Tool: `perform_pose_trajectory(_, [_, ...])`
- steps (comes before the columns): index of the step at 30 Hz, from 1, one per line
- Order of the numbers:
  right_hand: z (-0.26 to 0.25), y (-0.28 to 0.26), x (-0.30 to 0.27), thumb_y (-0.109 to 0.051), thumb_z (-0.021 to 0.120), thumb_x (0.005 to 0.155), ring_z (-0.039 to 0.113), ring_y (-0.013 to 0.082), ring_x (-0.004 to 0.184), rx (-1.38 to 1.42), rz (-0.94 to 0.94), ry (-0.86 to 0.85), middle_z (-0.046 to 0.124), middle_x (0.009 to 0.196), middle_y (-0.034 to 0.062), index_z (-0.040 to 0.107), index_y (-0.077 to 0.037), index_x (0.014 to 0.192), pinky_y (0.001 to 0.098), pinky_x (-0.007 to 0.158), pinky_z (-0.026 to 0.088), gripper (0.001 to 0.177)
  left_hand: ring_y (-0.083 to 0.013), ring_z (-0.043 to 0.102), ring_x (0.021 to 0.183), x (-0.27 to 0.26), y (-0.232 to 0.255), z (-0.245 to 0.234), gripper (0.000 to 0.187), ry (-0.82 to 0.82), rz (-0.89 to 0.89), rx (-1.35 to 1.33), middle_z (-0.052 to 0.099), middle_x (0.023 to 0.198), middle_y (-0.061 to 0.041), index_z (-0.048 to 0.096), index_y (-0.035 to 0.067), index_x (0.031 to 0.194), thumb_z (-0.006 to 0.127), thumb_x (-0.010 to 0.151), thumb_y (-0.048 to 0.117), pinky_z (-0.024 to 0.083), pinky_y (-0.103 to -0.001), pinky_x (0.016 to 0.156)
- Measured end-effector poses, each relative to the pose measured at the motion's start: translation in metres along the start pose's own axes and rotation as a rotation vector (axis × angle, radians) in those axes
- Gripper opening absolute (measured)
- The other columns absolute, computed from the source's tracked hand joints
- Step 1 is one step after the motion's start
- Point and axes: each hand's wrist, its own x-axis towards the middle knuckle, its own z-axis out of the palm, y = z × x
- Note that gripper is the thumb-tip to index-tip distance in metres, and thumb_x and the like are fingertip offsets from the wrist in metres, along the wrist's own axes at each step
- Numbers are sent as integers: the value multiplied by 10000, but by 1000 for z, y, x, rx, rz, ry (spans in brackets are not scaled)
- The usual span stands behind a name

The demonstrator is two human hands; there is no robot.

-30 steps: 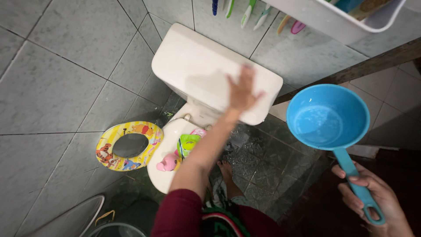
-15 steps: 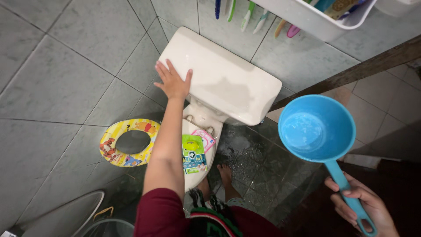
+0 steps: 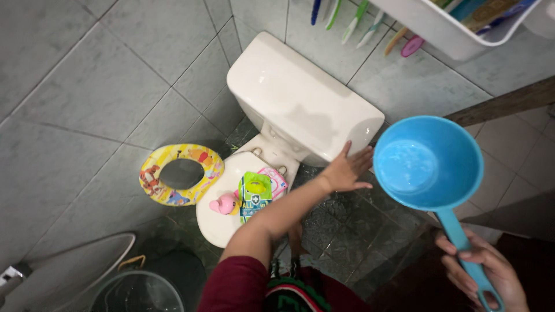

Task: The person washes their hands by pouring water from a bucket over them using a blue scoop, then scrubbing with a bar of soap and rinsing.

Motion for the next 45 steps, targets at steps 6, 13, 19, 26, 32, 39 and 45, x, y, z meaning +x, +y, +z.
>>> perform_pose_trajectory(6, [-21,-4,8,-50,512,976,483,109,471,-18,-16,-73,449,933,134,332,70,1238,230,327,473,340,-272,78,1576,-45,-144,8,813,273,-468,-271,183,1688,-57,303,190,1590,458,948,662,117,-767,1158])
perform_pose_trajectory(13, [-49,14,54,-64,523,966,489,127,486,51,90,-168,429,955,146,203,137,1446,278,370,477,611,-328,594,1316,-41,-210,-106,477,1128,-617,-667,641,1380,-89,592,145,1407,712,955,237,520,-421,1103])
perform_pose_trajectory(19, [-104,13,82,-97,550,950,504,178,506,-119,197,-172,402,923,135,184,54,1515,353,387,496,689,-248,720,1008,31,-215,-177,384,1458,-631,-675,730,1146,-43,695,171,1223,769,900,363,600,-337,823])
perform_pose_trajectory(26, [-140,16,74,-129,592,890,478,204,497,-215,315,-101,411,881,136,120,-76,1650,379,385,485,897,-227,719,917,58,-214,-178,214,1489,-682,-706,763,1010,17,703,188,1138,702,944,280,574,-342,715])
perform_pose_trajectory(32, [-116,23,69,-84,609,856,461,197,494,-138,275,-187,408,901,149,145,-32,1655,347,379,436,925,-243,708,1021,52,-203,-160,183,1565,-527,-778,725,1094,-38,597,143,1240,641,1070,195,585,-338,892])
perform_pose_trajectory(39, [-74,35,62,-106,578,856,449,175,480,-95,278,-115,408,897,156,219,27,1595,328,375,425,832,-297,701,1005,17,-154,-118,226,1450,-297,-1119,670,1139,-133,513,104,1343,513,1121,146,571,-352,872])
perform_pose_trajectory(45, [-46,34,62,-85,541,861,474,169,480,-72,227,-180,419,899,165,200,83,1532,308,372,434,772,-256,739,961,8,-146,-106,223,1289,-277,-1255,701,1121,-123,526,100,1331,510,1119,169,581,-366,843])
